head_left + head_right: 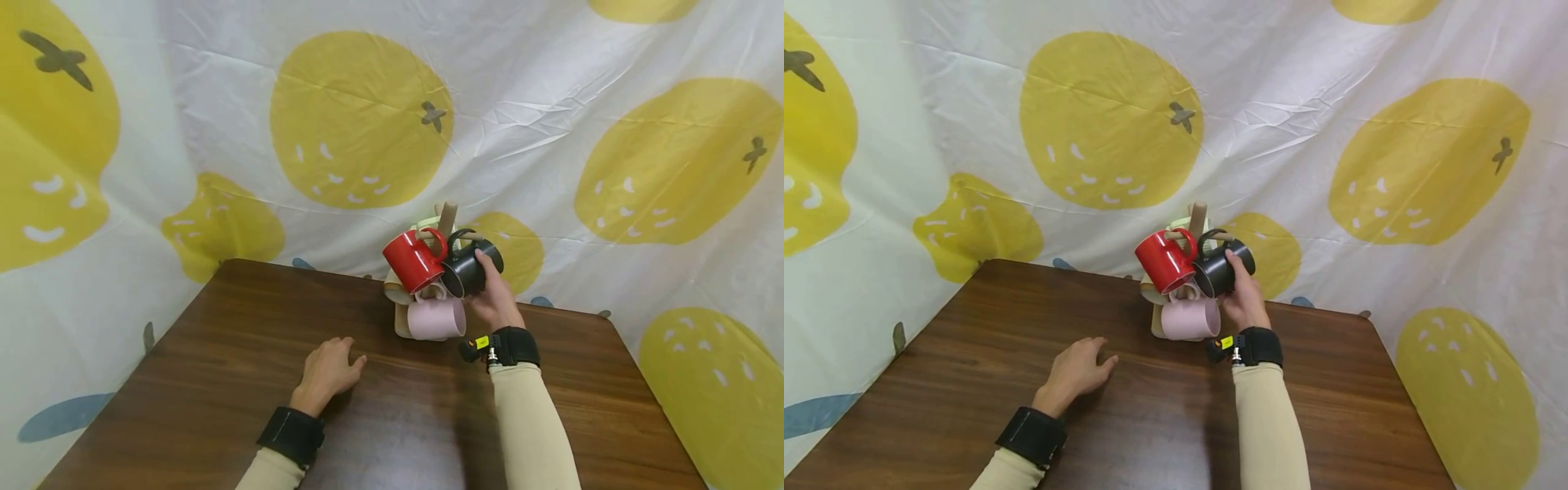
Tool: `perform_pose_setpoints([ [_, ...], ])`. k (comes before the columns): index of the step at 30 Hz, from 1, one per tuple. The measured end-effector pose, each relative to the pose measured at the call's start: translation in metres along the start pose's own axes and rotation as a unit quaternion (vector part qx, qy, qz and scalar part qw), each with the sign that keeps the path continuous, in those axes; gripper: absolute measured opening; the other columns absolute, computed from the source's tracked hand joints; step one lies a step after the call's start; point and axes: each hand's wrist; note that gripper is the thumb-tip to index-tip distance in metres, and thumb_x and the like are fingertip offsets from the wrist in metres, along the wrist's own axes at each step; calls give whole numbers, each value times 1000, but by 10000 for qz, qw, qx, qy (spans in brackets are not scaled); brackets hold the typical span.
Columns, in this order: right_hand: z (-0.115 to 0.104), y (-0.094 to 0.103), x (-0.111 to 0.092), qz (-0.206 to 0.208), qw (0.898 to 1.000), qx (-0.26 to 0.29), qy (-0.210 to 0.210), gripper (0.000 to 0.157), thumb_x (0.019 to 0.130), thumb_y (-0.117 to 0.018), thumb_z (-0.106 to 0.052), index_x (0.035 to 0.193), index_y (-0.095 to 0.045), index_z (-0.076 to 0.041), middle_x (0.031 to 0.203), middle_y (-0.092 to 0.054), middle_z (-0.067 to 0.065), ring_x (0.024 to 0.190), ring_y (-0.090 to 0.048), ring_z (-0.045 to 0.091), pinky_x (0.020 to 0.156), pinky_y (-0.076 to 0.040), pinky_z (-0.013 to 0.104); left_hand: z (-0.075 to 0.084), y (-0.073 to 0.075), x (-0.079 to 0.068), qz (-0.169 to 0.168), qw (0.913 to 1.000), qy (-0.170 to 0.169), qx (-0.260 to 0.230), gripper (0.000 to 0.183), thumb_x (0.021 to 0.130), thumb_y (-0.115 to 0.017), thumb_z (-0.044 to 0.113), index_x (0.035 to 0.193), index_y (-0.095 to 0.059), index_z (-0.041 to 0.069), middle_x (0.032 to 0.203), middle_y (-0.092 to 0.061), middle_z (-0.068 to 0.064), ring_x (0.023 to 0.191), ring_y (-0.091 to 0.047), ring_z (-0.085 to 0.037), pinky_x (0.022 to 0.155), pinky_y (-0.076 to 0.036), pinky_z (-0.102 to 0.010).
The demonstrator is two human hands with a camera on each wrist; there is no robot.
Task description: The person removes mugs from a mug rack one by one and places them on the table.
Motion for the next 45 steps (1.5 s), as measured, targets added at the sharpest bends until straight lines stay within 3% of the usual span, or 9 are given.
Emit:
perform_pose_setpoints([
  [5, -1, -3, 1, -73, 9981, 609, -17, 71, 93, -69, -31, 148, -29, -13, 139, -46, 4, 129, -47, 17, 105, -43, 30, 0, 1, 3, 19, 10000, -40, 29, 46, 91, -66, 35, 123, -65, 1, 117, -67, -20, 106, -65, -38, 84, -53, -51],
  [8, -1, -7, 2, -38, 9973, 735, -13, 67, 96, -64, -30, 150, -28, -14, 142, -43, 3, 133, -43, 17, 110, -38, 30, 2, 1, 6, 12, 10000, -56, 40, 46, 91, -66, 35, 123, -64, 1, 117, -66, -20, 107, -64, -37, 84, -53, -51],
  [16, 1, -10, 3, -152, 9969, 773, 74, 63, 98, -61, -29, 150, -28, -15, 142, -43, 3, 133, -43, 17, 110, -39, 30, 7, 2, 8, -33, 10000, -90, -7, 46, 92, -65, 34, 123, -64, 0, 118, -66, -21, 108, -64, -37, 86, -53, -50],
  [32, 1, -8, 4, 98, 9963, 821, 225, 64, 97, -60, -26, 151, -28, -14, 144, -41, 4, 134, -43, 19, 111, -38, 32, 8, 1, 7, -39, 9998, -118, -155, 42, 91, -69, 29, 122, -65, 0, 116, -68, -20, 106, -65, -37, 82, -54, -50],
  [45, -3, -4, 3, 176, 9971, 690, 267, 62, 97, -60, -27, 149, -29, -14, 133, -45, 4, 125, -48, 18, 91, -52, 30, 8, 1, 11, -77, 9997, -101, -197, 41, 91, -68, 28, 121, -66, 0, 115, -68, -19, 104, -66, -37, 79, -55, -50],
])
Point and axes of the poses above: each hand's wrist, its own x-axis towards the middle knuckle, its own y-axis out of the back of the hand, z = x × y
